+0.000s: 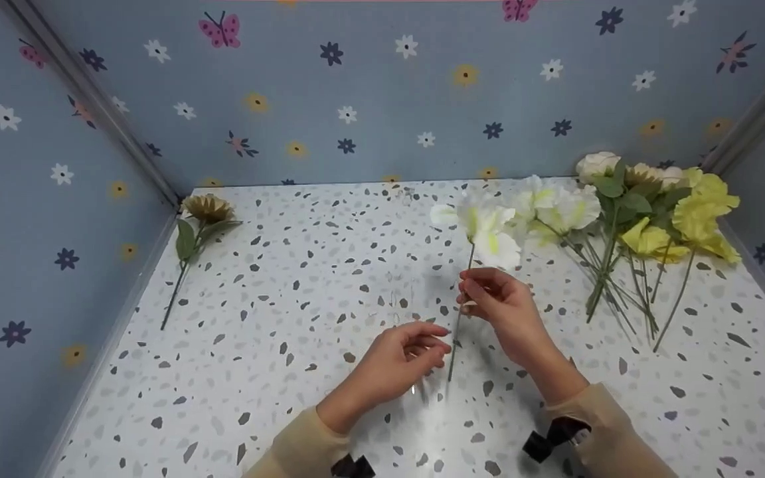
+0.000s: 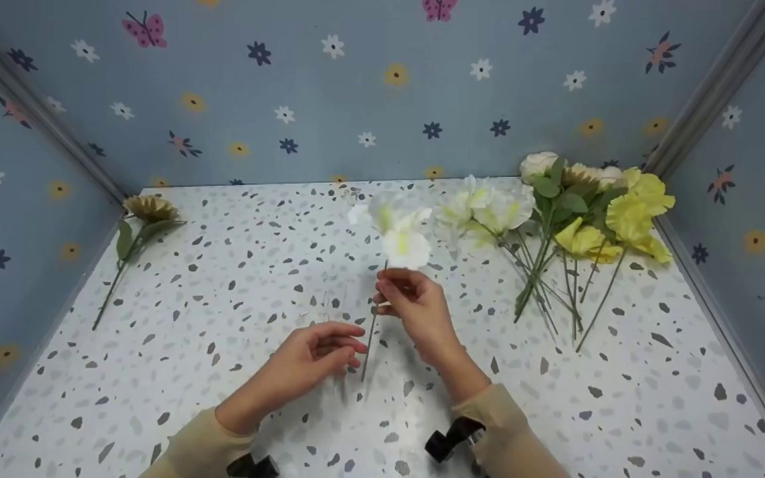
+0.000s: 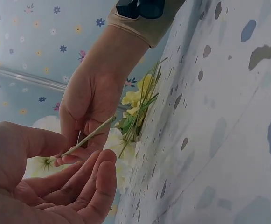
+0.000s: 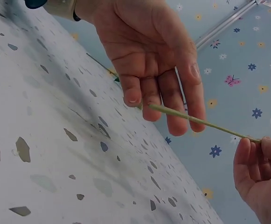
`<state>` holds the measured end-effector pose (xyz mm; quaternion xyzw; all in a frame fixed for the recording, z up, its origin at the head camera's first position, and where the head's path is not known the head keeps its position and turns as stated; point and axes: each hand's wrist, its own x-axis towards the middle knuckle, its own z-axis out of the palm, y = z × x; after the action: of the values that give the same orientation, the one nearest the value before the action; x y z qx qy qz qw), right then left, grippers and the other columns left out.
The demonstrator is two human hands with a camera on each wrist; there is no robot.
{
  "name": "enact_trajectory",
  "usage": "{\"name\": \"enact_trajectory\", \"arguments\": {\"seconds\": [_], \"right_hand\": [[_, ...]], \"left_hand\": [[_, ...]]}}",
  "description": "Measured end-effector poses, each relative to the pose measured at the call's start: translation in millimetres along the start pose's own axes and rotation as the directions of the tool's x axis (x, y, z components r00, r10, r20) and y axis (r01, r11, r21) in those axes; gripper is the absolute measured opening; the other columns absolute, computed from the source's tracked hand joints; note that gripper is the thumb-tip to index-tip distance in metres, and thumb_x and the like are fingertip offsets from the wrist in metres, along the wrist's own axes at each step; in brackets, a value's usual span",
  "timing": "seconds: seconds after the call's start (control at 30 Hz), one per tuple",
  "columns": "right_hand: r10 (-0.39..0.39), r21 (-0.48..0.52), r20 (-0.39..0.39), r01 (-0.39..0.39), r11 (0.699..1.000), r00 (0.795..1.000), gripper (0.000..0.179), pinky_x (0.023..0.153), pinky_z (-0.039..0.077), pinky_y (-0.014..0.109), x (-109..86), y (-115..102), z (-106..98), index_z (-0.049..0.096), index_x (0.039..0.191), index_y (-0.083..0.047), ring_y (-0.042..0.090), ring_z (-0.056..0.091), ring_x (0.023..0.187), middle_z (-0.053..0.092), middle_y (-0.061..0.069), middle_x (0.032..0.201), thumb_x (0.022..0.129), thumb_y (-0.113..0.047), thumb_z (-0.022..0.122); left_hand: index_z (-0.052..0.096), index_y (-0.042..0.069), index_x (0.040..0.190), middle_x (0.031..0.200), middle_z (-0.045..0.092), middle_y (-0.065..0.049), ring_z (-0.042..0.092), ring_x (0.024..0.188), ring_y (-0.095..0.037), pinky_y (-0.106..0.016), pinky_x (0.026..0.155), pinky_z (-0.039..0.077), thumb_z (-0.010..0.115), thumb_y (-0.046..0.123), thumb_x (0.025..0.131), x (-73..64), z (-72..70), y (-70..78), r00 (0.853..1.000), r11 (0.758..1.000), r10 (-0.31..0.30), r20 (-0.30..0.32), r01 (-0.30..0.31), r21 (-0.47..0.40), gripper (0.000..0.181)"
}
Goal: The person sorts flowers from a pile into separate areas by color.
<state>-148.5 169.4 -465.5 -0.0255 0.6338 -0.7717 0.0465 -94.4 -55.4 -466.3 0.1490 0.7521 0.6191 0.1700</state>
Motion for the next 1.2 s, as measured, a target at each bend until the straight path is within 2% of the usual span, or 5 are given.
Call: {"name": "enact_trajectory", "arguments": {"seconds": [0.27, 0.5, 0.73, 1.03, 1.2], "right_hand": [[-0.035, -0.044, -0.013, 0.035, 0.998, 0.999, 0.019, 0.082, 0.066, 0.036, -4.2, -2, 7, 0.069, 0.123, 0.007, 0.024, 0.072, 0.091, 0.067, 0.025, 0.114, 0.105, 0.0, 0.07], [-0.061, -0.101, 0.0, 0.061, 0.993, 0.998, 0.02, 0.079, 0.066, 0.037, -7.7, 1, 11, 0.071, 0.123, 0.005, 0.024, 0.073, 0.092, 0.071, 0.023, 0.112, 0.105, -0.004, 0.072], [-0.076, -0.1, 0.01, 0.077, 0.992, 0.997, 0.024, 0.077, 0.066, 0.036, -8.6, 0, 11, 0.068, 0.124, 0.01, 0.023, 0.073, 0.084, 0.073, 0.02, 0.105, 0.104, -0.003, 0.073], [-0.067, -0.085, 0.037, 0.07, 0.994, 0.997, 0.024, 0.078, 0.066, 0.038, -10.2, -3, 11, 0.066, 0.124, 0.011, 0.024, 0.074, 0.084, 0.068, 0.034, 0.109, 0.105, -0.002, 0.072], [-0.094, -0.095, 0.071, 0.101, 0.99, 0.993, 0.023, 0.079, 0.067, 0.039, -11.0, -9, 9, 0.066, 0.125, 0.012, 0.025, 0.076, 0.086, 0.072, 0.025, 0.106, 0.106, -0.001, 0.069]], "left_hand": [[0.069, -0.009, 0.132, 0.109, 0.079, -0.009, 0.075, 0.091, -0.018, -0.024, 0.079, 0.06, 0.071, 0.002, 0.102, 0.3, 5.9, 3.0, 1.0, 0.999, 0.015, 0.023, -0.014, -0.046, 0.032], [0.069, -0.011, 0.126, 0.1, 0.078, -0.011, 0.072, 0.084, -0.018, -0.024, 0.075, 0.061, 0.067, -0.008, 0.1, -1.0, 7.1, 4.8, 0.999, 0.999, 0.034, 0.034, -0.033, -0.036, 0.026], [0.071, -0.009, 0.123, 0.1, 0.079, -0.011, 0.071, 0.082, -0.015, -0.023, 0.073, 0.059, 0.066, -0.004, 0.102, -0.3, 5.9, 4.5, 0.999, 0.999, 0.046, 0.026, -0.046, -0.021, 0.022], [0.073, -0.003, 0.121, 0.102, 0.078, -0.008, 0.073, 0.086, -0.019, -0.023, 0.073, 0.06, 0.068, -0.004, 0.102, 0.3, 2.4, 4.6, 0.999, 0.999, 0.045, 0.024, -0.045, 0.0, 0.02], [0.073, -0.005, 0.12, 0.104, 0.077, -0.008, 0.072, 0.084, -0.015, -0.025, 0.075, 0.061, 0.071, -0.001, 0.101, 0.6, -3.6, 7.1, 0.997, 0.997, 0.072, 0.008, -0.072, 0.006, 0.019]]}}
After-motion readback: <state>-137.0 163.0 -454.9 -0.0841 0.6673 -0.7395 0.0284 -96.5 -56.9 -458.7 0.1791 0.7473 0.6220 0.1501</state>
